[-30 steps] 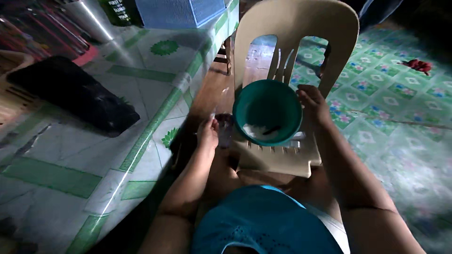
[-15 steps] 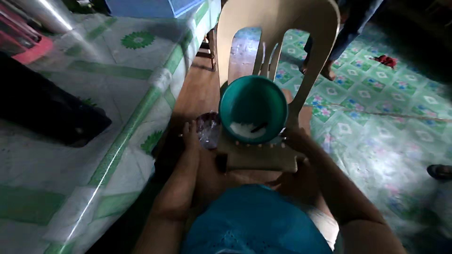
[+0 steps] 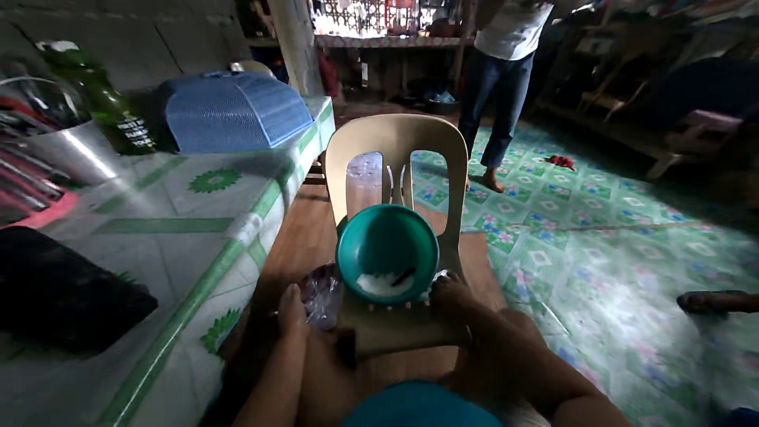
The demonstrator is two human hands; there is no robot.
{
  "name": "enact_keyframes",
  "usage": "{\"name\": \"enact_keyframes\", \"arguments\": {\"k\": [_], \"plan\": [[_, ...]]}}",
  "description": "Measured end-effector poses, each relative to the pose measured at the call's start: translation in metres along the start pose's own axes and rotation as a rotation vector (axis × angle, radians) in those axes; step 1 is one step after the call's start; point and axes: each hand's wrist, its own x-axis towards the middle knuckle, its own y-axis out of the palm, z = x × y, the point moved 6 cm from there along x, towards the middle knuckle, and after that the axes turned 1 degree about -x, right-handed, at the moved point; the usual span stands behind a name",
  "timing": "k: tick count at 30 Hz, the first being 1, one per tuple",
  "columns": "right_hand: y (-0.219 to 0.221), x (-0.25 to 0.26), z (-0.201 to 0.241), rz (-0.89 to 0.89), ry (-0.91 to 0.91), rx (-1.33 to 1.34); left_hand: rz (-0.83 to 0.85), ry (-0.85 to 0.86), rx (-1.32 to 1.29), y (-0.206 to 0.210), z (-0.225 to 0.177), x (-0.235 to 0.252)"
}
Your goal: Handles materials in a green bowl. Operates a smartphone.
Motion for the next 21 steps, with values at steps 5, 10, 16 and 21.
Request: {"name": "enact_keyframes", "arguments": {"k": [5, 10, 16, 21], "plan": [[-0.002, 0.0, 0.008, -0.045, -0.028, -0.02, -0.003, 0.024, -0.063, 0.0, 0.015, 0.011], [-0.006, -0.003, 0.009, -0.051, 0.03, 0.007, -0.009, -0.003, -0.11, -0.001, 0.005, 0.0], [-0.022, -0.011, 0.009, -0.057, -0.004, 0.039, -0.01, -0.005, -0.094, -0.001, -0.001, -0.002], [-0.025, -0.008, -0.007, -0.161, 0.083, 0.134, -0.024, -0.031, -0.169, -0.002, 0.001, -0.003]]}}
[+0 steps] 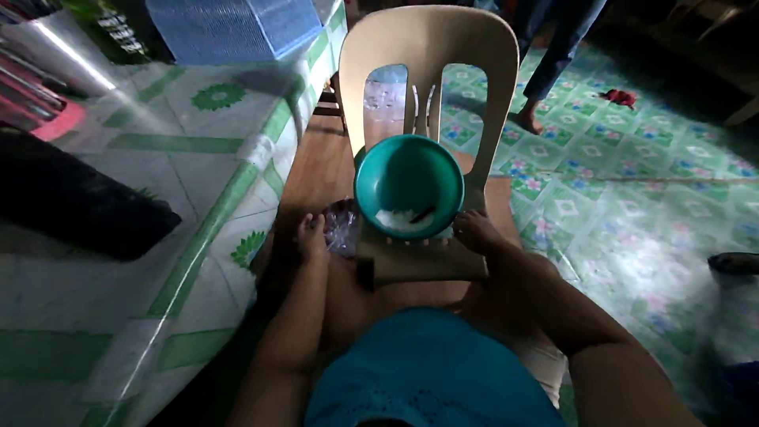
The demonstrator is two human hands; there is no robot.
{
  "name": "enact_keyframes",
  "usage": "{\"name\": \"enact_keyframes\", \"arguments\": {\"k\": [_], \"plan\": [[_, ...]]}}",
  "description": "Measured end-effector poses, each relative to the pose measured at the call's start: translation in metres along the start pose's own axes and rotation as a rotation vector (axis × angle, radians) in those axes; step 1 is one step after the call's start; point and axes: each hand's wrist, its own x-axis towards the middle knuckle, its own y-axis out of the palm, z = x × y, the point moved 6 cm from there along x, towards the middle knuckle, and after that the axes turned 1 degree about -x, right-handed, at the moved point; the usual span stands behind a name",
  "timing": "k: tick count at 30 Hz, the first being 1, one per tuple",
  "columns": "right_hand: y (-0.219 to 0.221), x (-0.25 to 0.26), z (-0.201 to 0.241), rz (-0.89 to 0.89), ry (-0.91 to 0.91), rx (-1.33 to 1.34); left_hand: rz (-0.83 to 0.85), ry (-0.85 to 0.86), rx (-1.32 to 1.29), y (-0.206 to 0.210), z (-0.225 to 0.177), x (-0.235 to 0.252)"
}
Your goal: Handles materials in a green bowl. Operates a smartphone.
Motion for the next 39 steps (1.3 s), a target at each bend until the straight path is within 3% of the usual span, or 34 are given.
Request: {"name": "enact_keyframes", "arguments": {"k": [4, 10, 13, 15, 20, 23, 27, 30, 33, 39], "plan": [[0.003, 0.008, -0.018, -0.133, -0.129, -0.022, -0.008, 0.015, 0.012, 0.001, 0.003, 0.006], [-0.023, 0.015, -0.015, -0.139, -0.186, -0.033, 0.014, 0.071, 0.134, 0.003, -0.003, 0.003], [-0.054, 0.021, 0.004, 0.056, -0.091, -0.035, 0.092, 0.243, 0.28, 0.008, -0.013, 0.0], [-0.08, 0.021, 0.017, 0.071, -0.086, 0.001, 0.094, 0.412, 0.392, 0.017, -0.024, -0.008], [-0.123, 0.031, 0.024, -0.282, -0.145, 0.321, 0.069, 0.763, 0.446, 0.038, -0.062, -0.042], [-0.124, 0.043, 0.026, -0.363, -0.177, 0.483, 0.168, 0.882, 0.381, 0.063, -0.079, -0.062], [-0.132, 0.049, 0.053, -0.294, -0.197, 0.606, 0.321, 1.033, 0.378, 0.098, -0.104, -0.088], [-0.125, 0.056, 0.065, -0.287, -0.229, 0.65, 0.421, 1.045, 0.433, 0.12, -0.119, -0.104], [-0.116, 0.062, 0.074, -0.266, -0.235, 0.65, 0.455, 1.029, 0.445, 0.137, -0.129, -0.111], [-0.101, 0.064, 0.084, -0.285, -0.27, 0.677, 0.462, 1.218, 0.324, 0.143, -0.137, -0.128]]}}
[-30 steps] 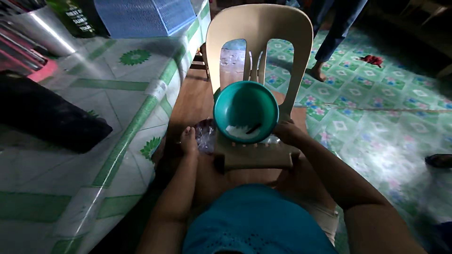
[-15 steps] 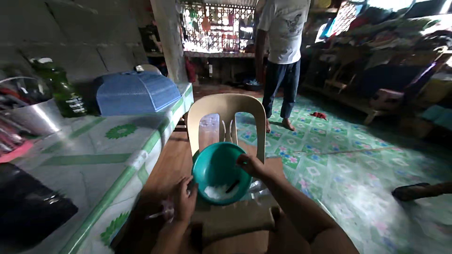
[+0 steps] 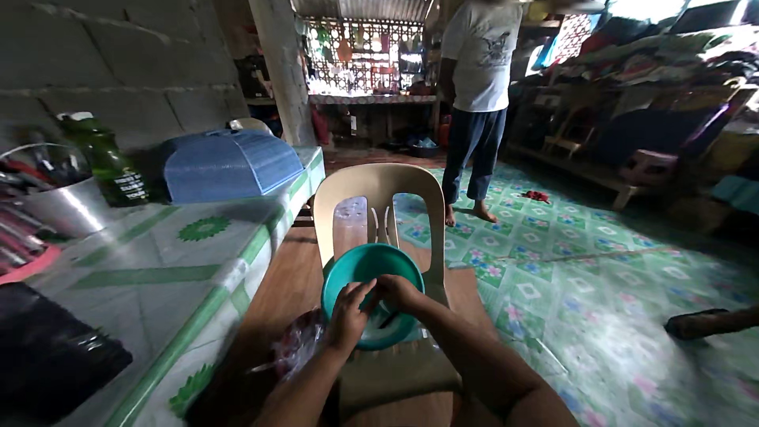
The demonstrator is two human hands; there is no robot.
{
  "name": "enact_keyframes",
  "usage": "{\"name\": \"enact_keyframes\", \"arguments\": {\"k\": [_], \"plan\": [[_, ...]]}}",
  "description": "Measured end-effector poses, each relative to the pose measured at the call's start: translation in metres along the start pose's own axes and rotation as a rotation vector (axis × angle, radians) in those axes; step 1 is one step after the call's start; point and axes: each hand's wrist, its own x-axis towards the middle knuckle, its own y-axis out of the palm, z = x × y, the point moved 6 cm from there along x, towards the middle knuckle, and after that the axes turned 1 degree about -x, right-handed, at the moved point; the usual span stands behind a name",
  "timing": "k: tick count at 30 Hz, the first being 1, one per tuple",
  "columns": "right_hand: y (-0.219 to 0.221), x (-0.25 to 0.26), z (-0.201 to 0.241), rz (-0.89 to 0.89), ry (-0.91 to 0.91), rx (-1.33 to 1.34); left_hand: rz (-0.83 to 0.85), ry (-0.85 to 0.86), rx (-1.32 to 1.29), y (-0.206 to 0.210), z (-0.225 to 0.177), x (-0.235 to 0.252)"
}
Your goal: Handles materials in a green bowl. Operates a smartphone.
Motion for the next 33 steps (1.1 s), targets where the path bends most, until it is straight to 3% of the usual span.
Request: {"name": "enact_keyframes", "arguments": {"k": [6, 13, 17, 20, 24, 26, 31, 33], "plan": [[0.005, -0.006, -0.001, 0.051, 0.133, 0.115, 0.159, 0.035, 0.006, 0.003, -0.002, -0.01], [0.005, -0.019, 0.013, 0.113, 0.268, 0.263, 0.131, 0.037, -0.092, -0.008, -0.011, -0.005], [0.011, -0.024, 0.003, 0.109, 0.318, 0.362, 0.171, -0.265, -0.277, -0.01, -0.011, 0.002], [0.022, -0.03, -0.008, 0.123, 0.341, 0.45, 0.19, -0.6, -0.316, -0.012, 0.0, 0.003], [0.034, -0.042, -0.013, 0.149, 0.357, 0.491, 0.084, -0.992, -0.616, -0.006, 0.023, -0.006], [0.033, -0.042, -0.016, 0.142, 0.372, 0.483, 0.094, -1.032, -0.673, -0.005, 0.031, -0.011], [0.018, -0.035, -0.008, 0.083, 0.357, 0.579, 0.282, -0.866, -0.488, -0.009, 0.028, -0.016], [0.013, -0.032, -0.006, 0.066, 0.322, 0.599, 0.275, -0.924, -0.513, -0.007, 0.028, -0.021]]}}
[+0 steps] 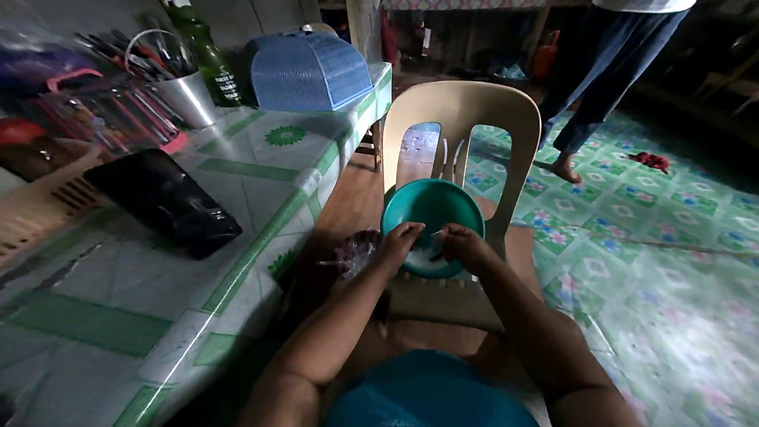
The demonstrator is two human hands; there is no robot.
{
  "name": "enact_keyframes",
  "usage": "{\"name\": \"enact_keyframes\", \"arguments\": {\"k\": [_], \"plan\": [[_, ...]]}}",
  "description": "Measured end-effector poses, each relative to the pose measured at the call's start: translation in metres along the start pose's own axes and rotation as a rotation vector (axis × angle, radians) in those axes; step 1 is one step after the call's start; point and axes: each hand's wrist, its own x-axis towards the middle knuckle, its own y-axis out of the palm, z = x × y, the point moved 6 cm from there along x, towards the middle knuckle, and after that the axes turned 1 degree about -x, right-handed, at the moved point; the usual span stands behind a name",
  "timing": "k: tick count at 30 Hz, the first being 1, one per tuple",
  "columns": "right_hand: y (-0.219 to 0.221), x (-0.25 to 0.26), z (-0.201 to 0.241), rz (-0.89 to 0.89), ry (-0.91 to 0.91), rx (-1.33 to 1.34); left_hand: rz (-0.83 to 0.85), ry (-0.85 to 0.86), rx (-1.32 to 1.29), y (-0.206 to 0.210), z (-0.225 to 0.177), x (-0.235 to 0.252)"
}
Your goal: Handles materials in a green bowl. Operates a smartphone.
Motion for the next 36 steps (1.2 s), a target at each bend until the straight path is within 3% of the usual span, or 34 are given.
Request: {"name": "enact_keyframes", "arguments": {"k": [4, 8, 15, 19, 21, 23, 26, 29, 32, 36], "plan": [[-0.004, 0.002, 0.013, -0.005, -0.049, -0.129, 0.055, -0.146, -0.216, 0.007, 0.017, -0.001], [-0.007, 0.006, 0.012, -0.052, -0.02, -0.146, 0.107, -0.112, -0.263, 0.016, 0.014, -0.006], [-0.008, 0.006, 0.001, -0.067, -0.06, -0.267, 0.108, 0.037, 0.1, 0.018, -0.006, -0.015], [-0.016, 0.007, 0.005, -0.104, -0.25, -0.654, 0.071, -0.046, -0.23, 0.018, -0.004, -0.019], [-0.02, 0.009, 0.005, -0.149, -0.351, -0.879, 0.068, -0.103, -0.286, 0.016, -0.003, -0.022], [-0.021, 0.009, 0.004, -0.189, -0.341, -0.962, 0.052, -0.133, -0.283, 0.015, -0.005, -0.023], [-0.02, 0.007, 0.0, -0.263, -0.158, -0.827, 0.01, -0.144, -0.288, 0.014, -0.005, -0.021], [-0.008, 0.001, -0.015, -0.26, 0.049, -0.345, -0.027, -0.116, -0.236, 0.012, -0.003, -0.017], [0.014, -0.001, -0.032, -0.161, 0.085, 0.218, -0.004, -0.1, -0.111, 0.014, -0.002, -0.016], [0.023, 0.006, -0.027, -0.172, 0.04, 0.447, 0.082, -0.071, 0.076, 0.02, 0.006, -0.024]]}}
